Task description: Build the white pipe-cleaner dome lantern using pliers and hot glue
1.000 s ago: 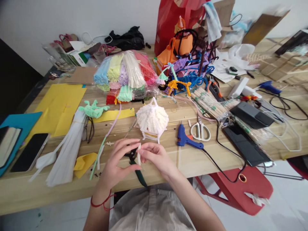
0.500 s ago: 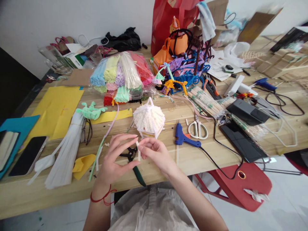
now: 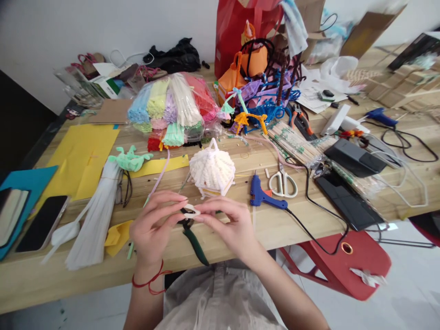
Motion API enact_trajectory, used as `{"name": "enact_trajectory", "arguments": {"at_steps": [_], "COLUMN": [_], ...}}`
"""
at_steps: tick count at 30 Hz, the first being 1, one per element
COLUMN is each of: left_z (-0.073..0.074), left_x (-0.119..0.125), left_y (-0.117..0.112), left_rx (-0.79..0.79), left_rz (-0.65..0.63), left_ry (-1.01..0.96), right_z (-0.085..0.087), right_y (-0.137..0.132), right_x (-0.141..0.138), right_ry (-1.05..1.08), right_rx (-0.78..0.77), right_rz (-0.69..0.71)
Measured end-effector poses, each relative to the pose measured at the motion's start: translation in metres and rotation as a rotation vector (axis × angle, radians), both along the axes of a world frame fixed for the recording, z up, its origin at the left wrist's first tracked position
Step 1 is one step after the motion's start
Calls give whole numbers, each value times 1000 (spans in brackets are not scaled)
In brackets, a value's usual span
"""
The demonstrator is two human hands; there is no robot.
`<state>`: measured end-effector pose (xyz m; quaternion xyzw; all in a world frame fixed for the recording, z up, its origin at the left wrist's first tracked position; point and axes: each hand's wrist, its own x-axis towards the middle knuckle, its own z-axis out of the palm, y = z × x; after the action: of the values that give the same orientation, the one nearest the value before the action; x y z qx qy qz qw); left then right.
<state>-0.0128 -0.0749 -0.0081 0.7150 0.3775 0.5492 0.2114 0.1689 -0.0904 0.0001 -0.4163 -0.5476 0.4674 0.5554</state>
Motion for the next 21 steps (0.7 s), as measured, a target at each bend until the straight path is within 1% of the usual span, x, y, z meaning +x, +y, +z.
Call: {"name": "enact_trajectory", "arguments": {"at_steps": [2, 4, 8, 15, 17, 21], "left_z": [2, 3, 4, 3, 1, -3], "left_x": [2, 4, 7, 10, 11, 15], "left_y": [-1, -2, -4, -7, -7, -7], "left_rx": [-7, -22, -66, -90, -132, -277], "left_rz": [-4, -3, 20, 27, 0, -72], "left_ry": [-27, -48, -62, -57, -93, -233], "right_z": [1, 1, 0, -4, -6, -6], "right_y": [0, -1, -4, -6, -6, -6], "right_x": [0, 0, -1, 0, 0, 0], "right_ry": [-57, -69, -88, -123, -117, -88], "right_rx": [84, 120, 135, 196, 212, 259], "right_rz": [-41, -70, -93, -163, -167, -154]}}
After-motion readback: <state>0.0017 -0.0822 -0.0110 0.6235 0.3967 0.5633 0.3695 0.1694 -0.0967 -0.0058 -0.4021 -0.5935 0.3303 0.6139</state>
